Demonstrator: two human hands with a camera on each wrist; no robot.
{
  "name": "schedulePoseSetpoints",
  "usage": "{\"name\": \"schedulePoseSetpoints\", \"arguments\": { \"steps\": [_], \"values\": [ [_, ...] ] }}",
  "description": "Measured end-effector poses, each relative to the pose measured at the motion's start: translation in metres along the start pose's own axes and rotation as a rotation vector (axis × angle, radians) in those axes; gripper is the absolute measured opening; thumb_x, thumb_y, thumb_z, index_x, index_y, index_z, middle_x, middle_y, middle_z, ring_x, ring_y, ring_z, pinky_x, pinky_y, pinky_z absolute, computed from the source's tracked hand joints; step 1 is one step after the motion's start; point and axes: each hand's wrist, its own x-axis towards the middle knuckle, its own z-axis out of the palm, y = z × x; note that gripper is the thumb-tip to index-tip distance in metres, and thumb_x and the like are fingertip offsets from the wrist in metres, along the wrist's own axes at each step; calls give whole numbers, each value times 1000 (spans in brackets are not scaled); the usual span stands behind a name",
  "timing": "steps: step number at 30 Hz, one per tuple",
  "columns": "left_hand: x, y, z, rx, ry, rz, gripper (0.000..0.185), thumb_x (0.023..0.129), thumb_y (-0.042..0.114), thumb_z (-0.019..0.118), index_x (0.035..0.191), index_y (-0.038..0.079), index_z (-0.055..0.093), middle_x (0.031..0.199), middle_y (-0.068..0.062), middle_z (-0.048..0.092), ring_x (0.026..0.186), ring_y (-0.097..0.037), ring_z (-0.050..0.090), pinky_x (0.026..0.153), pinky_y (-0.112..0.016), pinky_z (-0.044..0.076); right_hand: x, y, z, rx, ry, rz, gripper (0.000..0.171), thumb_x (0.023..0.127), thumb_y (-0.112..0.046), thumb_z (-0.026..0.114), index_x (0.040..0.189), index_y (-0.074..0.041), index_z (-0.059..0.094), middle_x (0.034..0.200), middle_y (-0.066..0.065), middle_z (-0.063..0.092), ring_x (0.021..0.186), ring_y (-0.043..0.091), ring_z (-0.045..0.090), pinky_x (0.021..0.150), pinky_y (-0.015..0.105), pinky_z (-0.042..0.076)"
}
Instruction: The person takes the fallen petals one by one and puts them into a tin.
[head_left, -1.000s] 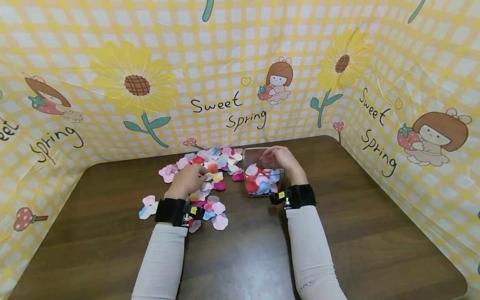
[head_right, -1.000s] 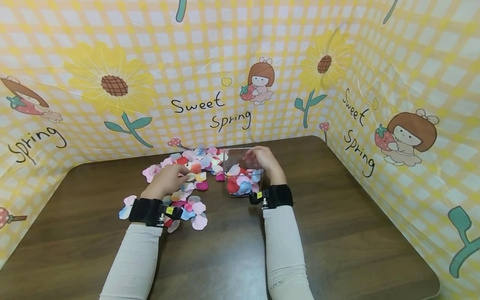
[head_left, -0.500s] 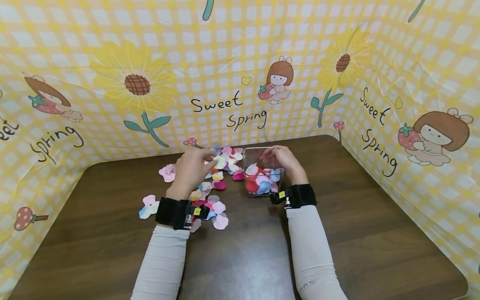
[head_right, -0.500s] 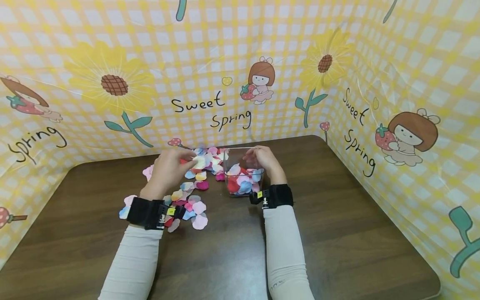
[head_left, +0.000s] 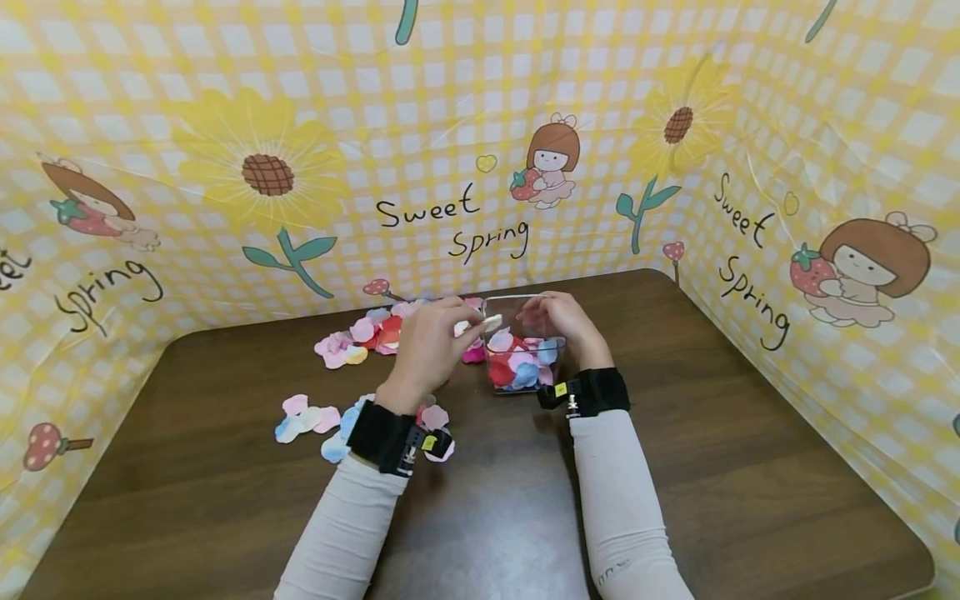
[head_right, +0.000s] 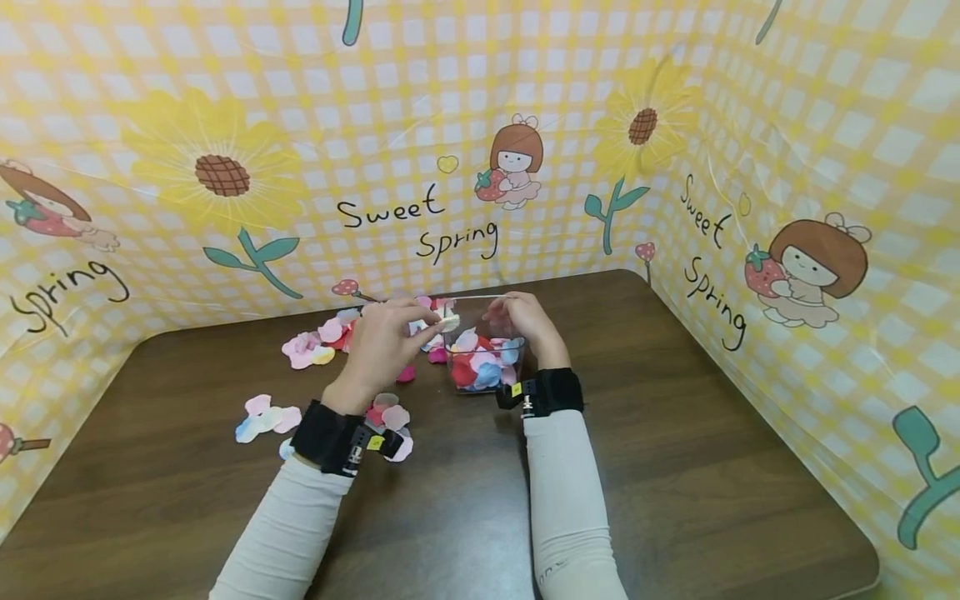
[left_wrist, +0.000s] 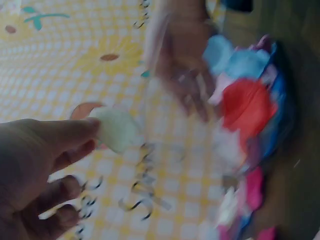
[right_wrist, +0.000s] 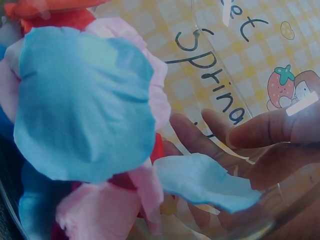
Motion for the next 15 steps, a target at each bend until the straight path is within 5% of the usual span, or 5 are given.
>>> {"name": "schedulePoseSetpoints", "arguments": {
  "steps": [6, 15],
  "values": [
    [-4, 10, 21, 59, -17, 34, 13, 95, 21, 76, 105, 15, 82, 93, -1, 78, 78, -20, 70, 61, -34, 49, 0, 2, 0, 10, 9, 13, 39, 101, -7, 35, 126, 8, 62, 128, 27, 64, 121, 43, 60, 106, 55, 44],
    [-1, -11, -7, 4, 7, -69, 20, 97, 22, 72, 113, 14, 80, 100, -4, 78, 67, -23, 61, 50, -32, 31, 0, 1, 1, -32, 13, -25, 42, 100, -8, 33, 126, 8, 62, 127, 25, 66, 120, 41, 61, 106, 54, 45]
  ]
}}
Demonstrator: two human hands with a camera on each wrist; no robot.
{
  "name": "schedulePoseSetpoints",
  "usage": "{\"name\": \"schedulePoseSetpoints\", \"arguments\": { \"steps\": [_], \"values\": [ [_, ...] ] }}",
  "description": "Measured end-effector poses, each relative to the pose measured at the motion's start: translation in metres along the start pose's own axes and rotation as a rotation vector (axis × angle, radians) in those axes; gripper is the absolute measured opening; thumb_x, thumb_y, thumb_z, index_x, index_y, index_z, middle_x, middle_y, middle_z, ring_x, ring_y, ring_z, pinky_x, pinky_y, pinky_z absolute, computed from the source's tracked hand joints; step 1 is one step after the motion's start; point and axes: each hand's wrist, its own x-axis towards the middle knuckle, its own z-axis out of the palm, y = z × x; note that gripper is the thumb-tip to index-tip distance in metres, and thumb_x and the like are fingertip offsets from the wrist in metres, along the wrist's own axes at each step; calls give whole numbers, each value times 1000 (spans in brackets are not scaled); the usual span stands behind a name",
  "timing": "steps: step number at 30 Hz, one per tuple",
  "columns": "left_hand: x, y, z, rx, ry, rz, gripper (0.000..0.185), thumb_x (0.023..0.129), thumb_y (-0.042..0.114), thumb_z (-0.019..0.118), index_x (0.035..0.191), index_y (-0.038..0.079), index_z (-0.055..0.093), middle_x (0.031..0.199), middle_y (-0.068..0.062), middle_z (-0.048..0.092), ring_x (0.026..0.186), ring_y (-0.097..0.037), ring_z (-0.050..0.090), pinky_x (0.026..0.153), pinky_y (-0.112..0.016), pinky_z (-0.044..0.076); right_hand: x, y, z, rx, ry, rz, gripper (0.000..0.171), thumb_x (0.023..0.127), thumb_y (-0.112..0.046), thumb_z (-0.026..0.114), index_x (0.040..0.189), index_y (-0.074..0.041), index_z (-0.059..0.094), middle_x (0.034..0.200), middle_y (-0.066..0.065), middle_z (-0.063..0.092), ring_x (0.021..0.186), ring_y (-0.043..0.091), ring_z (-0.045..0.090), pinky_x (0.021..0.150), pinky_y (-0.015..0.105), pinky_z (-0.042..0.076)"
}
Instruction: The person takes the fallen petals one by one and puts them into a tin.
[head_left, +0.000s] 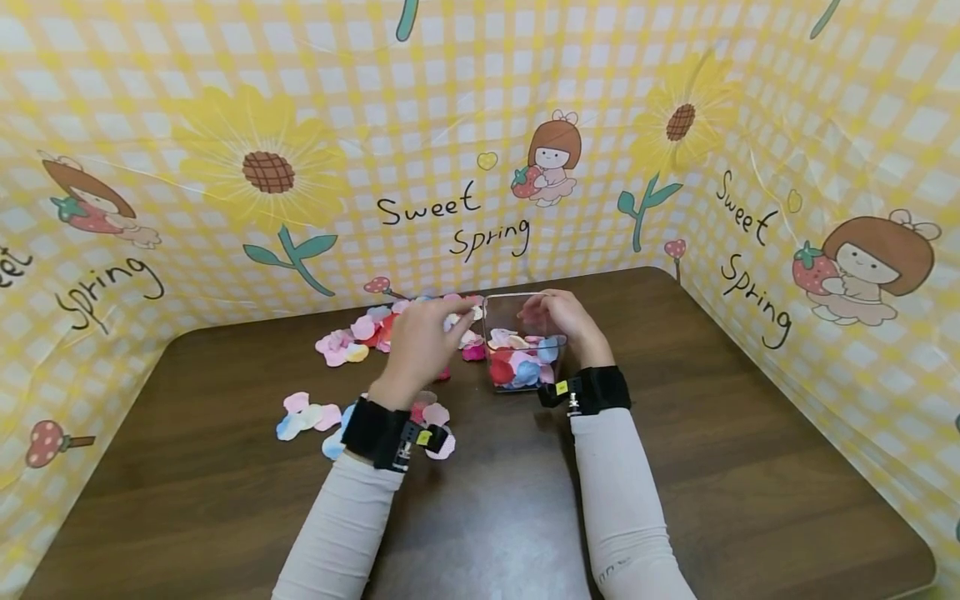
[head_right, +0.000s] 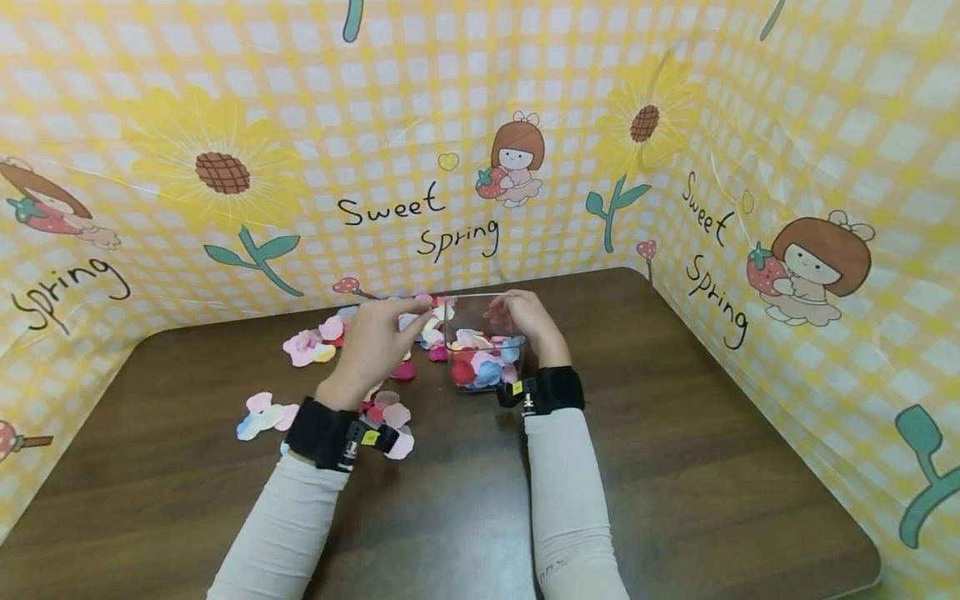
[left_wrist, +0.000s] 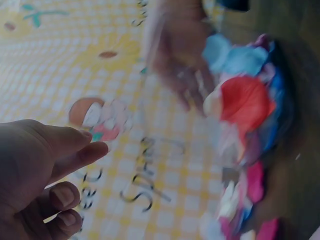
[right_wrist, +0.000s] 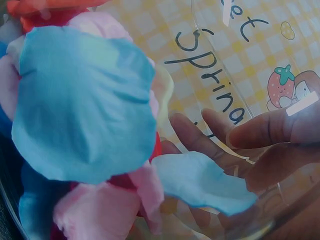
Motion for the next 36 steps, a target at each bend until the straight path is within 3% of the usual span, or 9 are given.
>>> {"name": "schedulePoseSetpoints", "arguments": {
  "steps": [3, 7, 10, 18, 21, 25, 30, 36],
  "values": [
    [0, -16, -15, 0, 4, -87, 21, 98, 26, 71, 114, 15, 79, 105, -3, 78, 62, -26, 56, 49, -34, 30, 1, 0, -1, 2, -1, 2, 42, 100, -8, 33, 126, 7, 62, 127, 25, 67, 120, 41, 62, 105, 54, 45],
    [-4, -40, -33, 42, -60, -253, 25, 98, 30, 71, 116, 15, 78, 109, -4, 77, 76, -29, 61, 59, -40, 41, 1, -1, -1, 4, -5, 8, 41, 100, -8, 33, 125, 6, 63, 127, 24, 67, 119, 40, 62, 106, 55, 44],
    [-9, -59, -40, 56, -177, -348, 25, 97, 28, 72, 116, 13, 77, 109, -7, 76, 96, -31, 65, 72, -47, 47, 2, 0, -2, 7, -9, 10, 41, 100, -8, 33, 125, 6, 63, 127, 24, 67, 120, 40, 62, 106, 55, 44],
    [-24, -91, -27, 32, -562, -503, 34, 88, 24, 81, 115, 5, 74, 110, -13, 72, 101, -33, 64, 82, -49, 51, 2, 2, -4, 18, -6, 26, 40, 100, -8, 34, 125, 6, 63, 127, 23, 67, 120, 40, 62, 105, 54, 45],
    [-26, -93, -21, 34, -649, -580, 41, 85, 25, 84, 118, 4, 72, 114, -14, 71, 100, -33, 63, 81, -48, 52, 2, 3, -4, 17, -2, 29, 41, 100, -8, 34, 125, 5, 64, 126, 22, 68, 119, 39, 62, 105, 54, 45],
    [-27, -93, -17, 48, -679, -620, 45, 82, 24, 85, 119, 4, 71, 116, -16, 70, 98, -34, 62, 80, -47, 51, 2, 3, -3, 20, 4, 16, 41, 99, -9, 35, 124, 4, 64, 124, 21, 68, 119, 39, 63, 105, 54, 45],
    [-27, -93, -18, 49, -677, -594, 41, 83, 24, 85, 117, 4, 72, 113, -15, 69, 97, -33, 61, 79, -45, 51, 2, 2, -2, 24, -1, 21, 41, 99, -8, 34, 124, 5, 64, 125, 22, 68, 119, 40, 62, 106, 54, 44],
    [-25, -89, -35, 22, -594, -561, 39, 86, 26, 82, 117, 4, 73, 115, -16, 70, 103, -35, 61, 84, -50, 50, 1, 0, -1, 26, -6, 24, 41, 99, -7, 34, 124, 6, 63, 127, 23, 67, 120, 41, 61, 106, 55, 44]
  ]
}}
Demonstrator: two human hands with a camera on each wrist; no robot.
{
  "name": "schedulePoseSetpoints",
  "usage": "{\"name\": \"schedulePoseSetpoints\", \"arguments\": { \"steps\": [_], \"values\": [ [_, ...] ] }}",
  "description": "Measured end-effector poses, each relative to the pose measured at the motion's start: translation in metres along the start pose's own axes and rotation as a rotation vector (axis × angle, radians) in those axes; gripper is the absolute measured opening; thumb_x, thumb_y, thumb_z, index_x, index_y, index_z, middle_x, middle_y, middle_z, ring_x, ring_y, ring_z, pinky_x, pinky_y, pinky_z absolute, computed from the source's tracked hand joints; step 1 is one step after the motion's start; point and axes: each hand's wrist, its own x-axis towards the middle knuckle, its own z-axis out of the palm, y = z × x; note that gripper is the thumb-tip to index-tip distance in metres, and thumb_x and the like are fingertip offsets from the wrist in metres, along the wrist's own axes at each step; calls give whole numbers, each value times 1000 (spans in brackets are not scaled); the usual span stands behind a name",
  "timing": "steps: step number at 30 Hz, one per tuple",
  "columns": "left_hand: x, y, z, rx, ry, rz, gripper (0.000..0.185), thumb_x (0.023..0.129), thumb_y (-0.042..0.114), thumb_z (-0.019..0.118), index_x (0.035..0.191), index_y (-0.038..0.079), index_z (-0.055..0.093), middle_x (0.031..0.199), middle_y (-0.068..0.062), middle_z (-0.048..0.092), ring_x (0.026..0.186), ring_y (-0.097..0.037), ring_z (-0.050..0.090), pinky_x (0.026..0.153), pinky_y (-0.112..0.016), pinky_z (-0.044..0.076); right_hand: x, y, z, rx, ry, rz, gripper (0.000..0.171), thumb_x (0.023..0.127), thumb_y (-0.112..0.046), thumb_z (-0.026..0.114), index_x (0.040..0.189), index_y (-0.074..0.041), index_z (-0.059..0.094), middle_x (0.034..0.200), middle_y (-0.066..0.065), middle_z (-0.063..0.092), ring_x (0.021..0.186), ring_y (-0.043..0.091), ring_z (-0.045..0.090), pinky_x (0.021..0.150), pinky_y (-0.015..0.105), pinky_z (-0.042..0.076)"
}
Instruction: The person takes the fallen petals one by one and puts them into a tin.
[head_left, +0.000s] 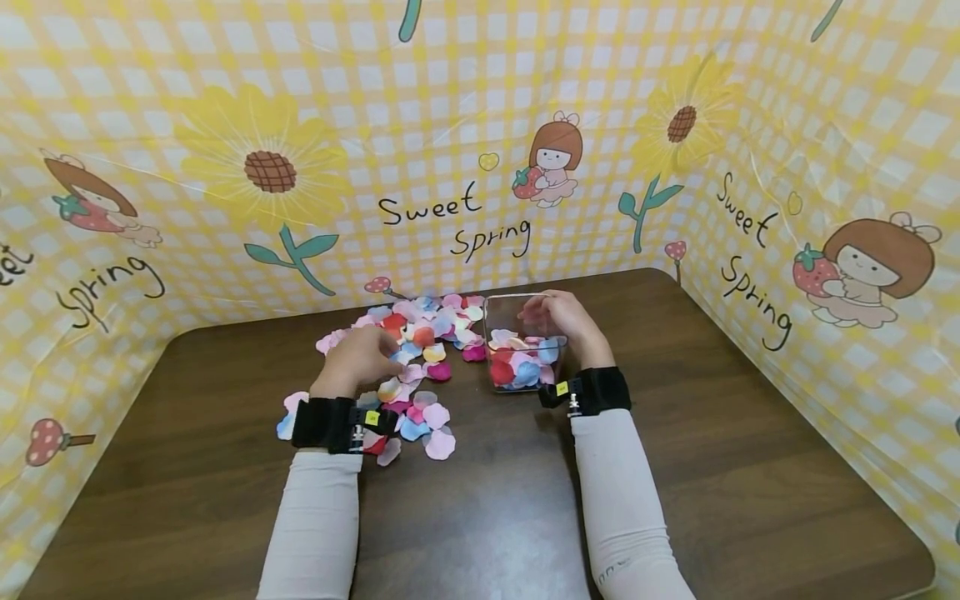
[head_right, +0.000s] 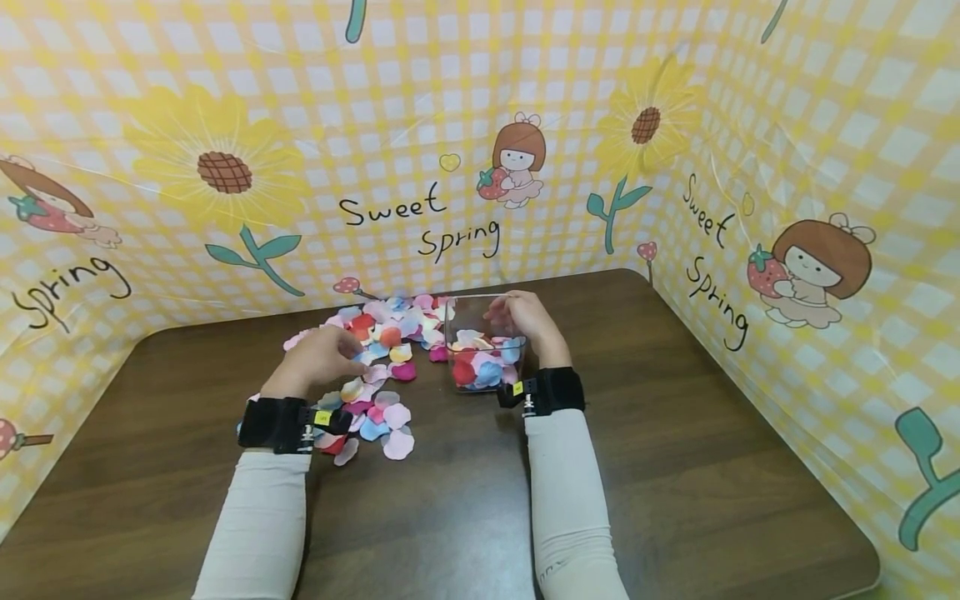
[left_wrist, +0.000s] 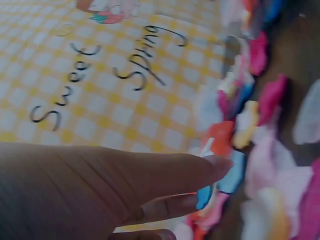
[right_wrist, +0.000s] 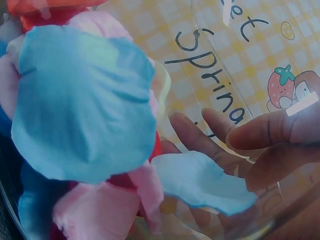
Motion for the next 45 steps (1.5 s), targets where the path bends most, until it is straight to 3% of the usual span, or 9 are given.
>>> {"name": "schedulePoseSetpoints", "arguments": {
  "steps": [8, 12, 17, 21, 28, 32, 35, 42, 45],
  "values": [
    [-10, 30, -11, 8, 230, 170, 44, 90, 30, 79, 126, 8, 71, 131, -16, 66, 117, -38, 59, 90, -58, 48, -1, 1, 0, -10, -1, 1, 41, 100, -8, 34, 125, 5, 64, 127, 23, 67, 120, 40, 61, 107, 55, 43],
    [-10, 58, 2, -59, 322, 297, 45, 91, 30, 79, 129, 8, 70, 139, -14, 61, 130, -36, 55, 100, -56, 46, -1, 1, -1, -15, -2, 2, 41, 100, -8, 34, 125, 5, 64, 127, 23, 67, 120, 40, 61, 106, 54, 44],
    [-7, 90, 26, -114, 415, 412, 45, 91, 28, 80, 131, 11, 70, 136, -11, 65, 125, -32, 60, 92, -50, 52, 1, 2, -1, -11, -11, -2, 40, 100, -7, 34, 124, 7, 63, 127, 24, 66, 120, 42, 61, 107, 55, 44],
    [-7, 97, 33, -106, 401, 431, 47, 92, 31, 79, 134, 14, 67, 138, -8, 64, 127, -30, 59, 92, -49, 53, 0, 1, 0, -7, -10, 0, 41, 100, -7, 34, 124, 7, 63, 127, 25, 66, 120, 42, 61, 106, 55, 44],
    [-9, 75, 15, -146, 425, 358, 46, 94, 28, 77, 136, 14, 66, 137, -10, 64, 130, -31, 57, 97, -52, 49, 1, 1, -1, -26, 3, -18, 41, 99, -8, 33, 124, 6, 63, 125, 23, 67, 119, 41, 62, 105, 54, 46],
    [-9, 56, 5, -138, 387, 287, 43, 95, 30, 75, 134, 14, 67, 134, -10, 66, 127, -33, 58, 97, -55, 47, 1, 2, -1, -31, -1, -11, 41, 99, -8, 34, 124, 5, 64, 125, 22, 68, 119, 39, 62, 105, 53, 45],
    [-8, 40, -1, -96, 309, 220, 41, 95, 30, 74, 130, 11, 69, 131, -12, 67, 122, -35, 59, 95, -55, 47, 0, 2, 0, -34, -4, -8, 41, 100, -8, 34, 124, 4, 65, 125, 21, 68, 118, 39, 62, 105, 53, 45],
    [-4, 14, 1, -72, -9, 55, 40, 91, 18, 76, 127, 2, 68, 127, -20, 66, 112, -37, 60, 92, -52, 51, 0, 1, 0, -27, 10, -22, 40, 99, -8, 34, 122, 5, 64, 124, 22, 68, 117, 40, 63, 103, 53, 47],
    [1, 7, 8, -71, -101, 27, 40, 89, 12, 78, 126, 0, 67, 124, -20, 67, 108, -36, 62, 91, -49, 53, 0, 1, 1, -26, 6, -25, 41, 99, -7, 34, 123, 6, 64, 125, 23, 67, 118, 40, 62, 104, 53, 46]
  ]
}}
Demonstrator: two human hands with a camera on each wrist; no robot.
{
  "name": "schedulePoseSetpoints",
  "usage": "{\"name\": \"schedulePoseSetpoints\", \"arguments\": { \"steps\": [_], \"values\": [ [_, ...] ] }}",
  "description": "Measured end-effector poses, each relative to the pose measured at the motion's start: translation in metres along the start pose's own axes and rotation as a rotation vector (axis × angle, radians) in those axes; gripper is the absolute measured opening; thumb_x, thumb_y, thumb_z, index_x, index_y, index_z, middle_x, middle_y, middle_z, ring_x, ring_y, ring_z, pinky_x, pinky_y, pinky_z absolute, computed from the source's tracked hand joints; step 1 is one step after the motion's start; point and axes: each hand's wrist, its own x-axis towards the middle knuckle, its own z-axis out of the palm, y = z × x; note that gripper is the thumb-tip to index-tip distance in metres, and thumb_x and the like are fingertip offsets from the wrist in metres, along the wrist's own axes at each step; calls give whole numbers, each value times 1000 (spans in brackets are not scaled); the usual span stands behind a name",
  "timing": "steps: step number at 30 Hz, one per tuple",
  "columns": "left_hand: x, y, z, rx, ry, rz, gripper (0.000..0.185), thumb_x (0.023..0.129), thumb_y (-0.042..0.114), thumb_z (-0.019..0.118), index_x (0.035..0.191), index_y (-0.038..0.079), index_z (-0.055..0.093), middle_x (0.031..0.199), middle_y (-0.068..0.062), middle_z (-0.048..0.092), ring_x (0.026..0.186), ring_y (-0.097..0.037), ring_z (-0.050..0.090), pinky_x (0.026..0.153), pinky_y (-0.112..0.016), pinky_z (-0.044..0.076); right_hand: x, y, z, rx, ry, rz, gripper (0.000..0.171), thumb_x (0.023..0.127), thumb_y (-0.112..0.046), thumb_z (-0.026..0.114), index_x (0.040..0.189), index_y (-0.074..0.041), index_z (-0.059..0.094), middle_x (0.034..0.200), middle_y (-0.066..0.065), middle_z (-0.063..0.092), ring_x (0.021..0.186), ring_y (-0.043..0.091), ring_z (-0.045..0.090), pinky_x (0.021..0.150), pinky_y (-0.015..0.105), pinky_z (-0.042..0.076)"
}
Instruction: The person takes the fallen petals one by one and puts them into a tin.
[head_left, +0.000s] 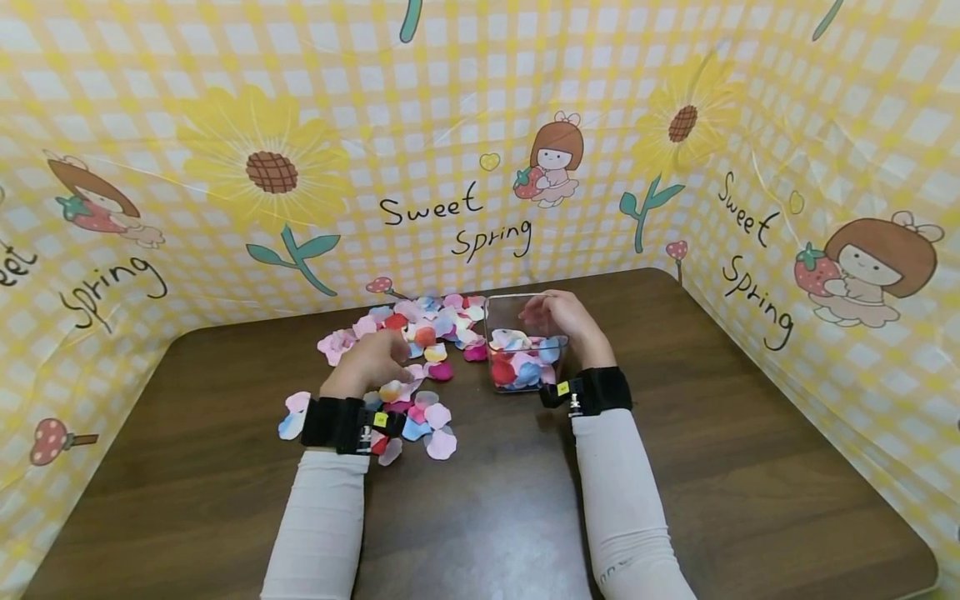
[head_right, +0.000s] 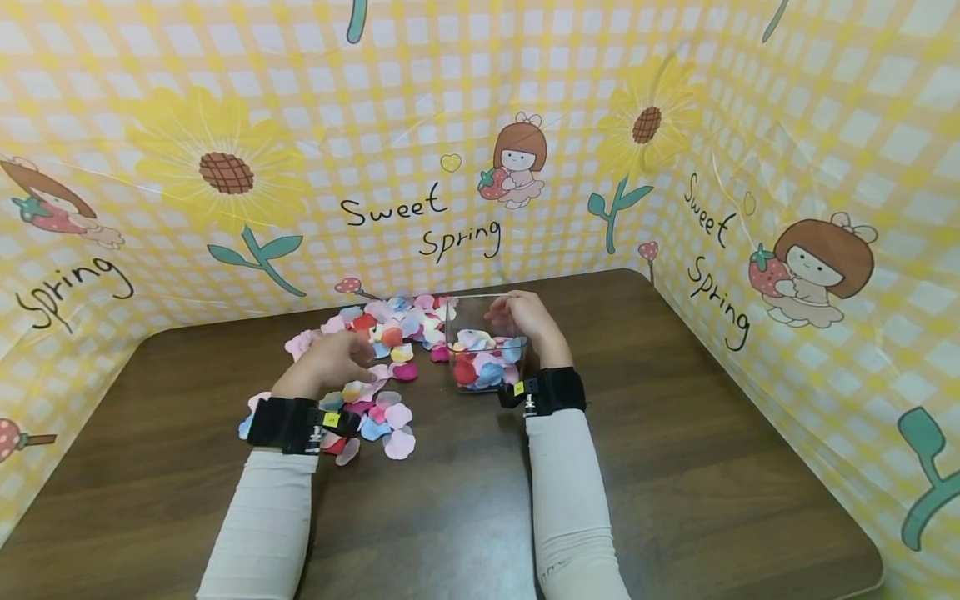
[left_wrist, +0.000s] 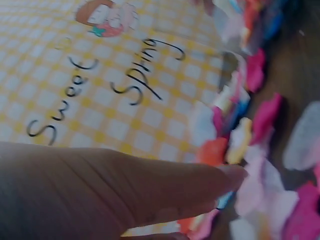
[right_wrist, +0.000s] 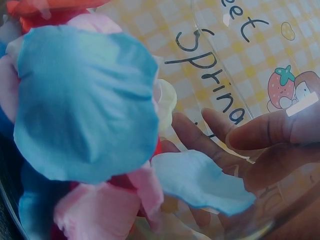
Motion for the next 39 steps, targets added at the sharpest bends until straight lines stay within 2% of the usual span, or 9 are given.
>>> {"name": "schedulePoseSetpoints", "arguments": {
  "steps": [5, 12, 17, 22, 28, 33, 39],
  "values": [
    [9, -7, 12, -21, -64, -34, 41, 88, 6, 77, 128, 1, 64, 123, -19, 65, 108, -35, 59, 90, -48, 52, -1, 0, 0, 6, -6, 11, 41, 100, -7, 34, 125, 7, 63, 127, 24, 66, 120, 41, 61, 105, 54, 45],
    [17, -11, 15, 100, -20, -14, 35, 88, 13, 77, 120, 2, 67, 122, -17, 67, 105, -32, 60, 90, -49, 51, -1, -1, 0, 7, 9, 2, 42, 99, -7, 34, 125, 7, 62, 127, 26, 66, 119, 42, 61, 105, 55, 45],
    [15, -12, 12, 90, 8, -5, 36, 90, 18, 77, 120, 2, 67, 120, -17, 67, 104, -32, 61, 89, -49, 51, -2, 0, 0, 4, 3, 24, 41, 100, -7, 33, 125, 6, 63, 127, 24, 66, 120, 41, 61, 105, 55, 44],
    [7, -10, 2, 43, 88, 24, 36, 92, 20, 75, 122, 3, 67, 123, -18, 66, 106, -34, 60, 89, -50, 51, 0, 0, 0, 8, 7, 19, 40, 100, -8, 34, 124, 6, 63, 127, 24, 66, 120, 42, 60, 106, 56, 44],
    [-2, 3, -10, 63, 240, 99, 37, 95, 25, 70, 127, 5, 68, 127, -17, 66, 115, -38, 60, 93, -56, 47, -1, -1, 0, 11, 0, 28, 40, 101, -8, 34, 125, 6, 62, 128, 25, 65, 121, 43, 60, 107, 56, 43],
    [-8, 25, -12, 51, 360, 195, 41, 96, 28, 73, 130, 8, 67, 133, -14, 65, 121, -38, 58, 95, -59, 46, -1, -1, 0, 7, -2, 18, 41, 100, -8, 33, 125, 6, 62, 128, 25, 65, 120, 43, 60, 107, 56, 43],
    [-15, 59, -2, 23, 478, 328, 42, 96, 29, 74, 133, 11, 67, 135, -11, 66, 127, -34, 58, 96, -56, 48, -1, 0, -1, -6, 6, 10, 41, 100, -9, 34, 124, 5, 64, 126, 23, 67, 118, 41, 61, 104, 55, 45]
  ]
}}
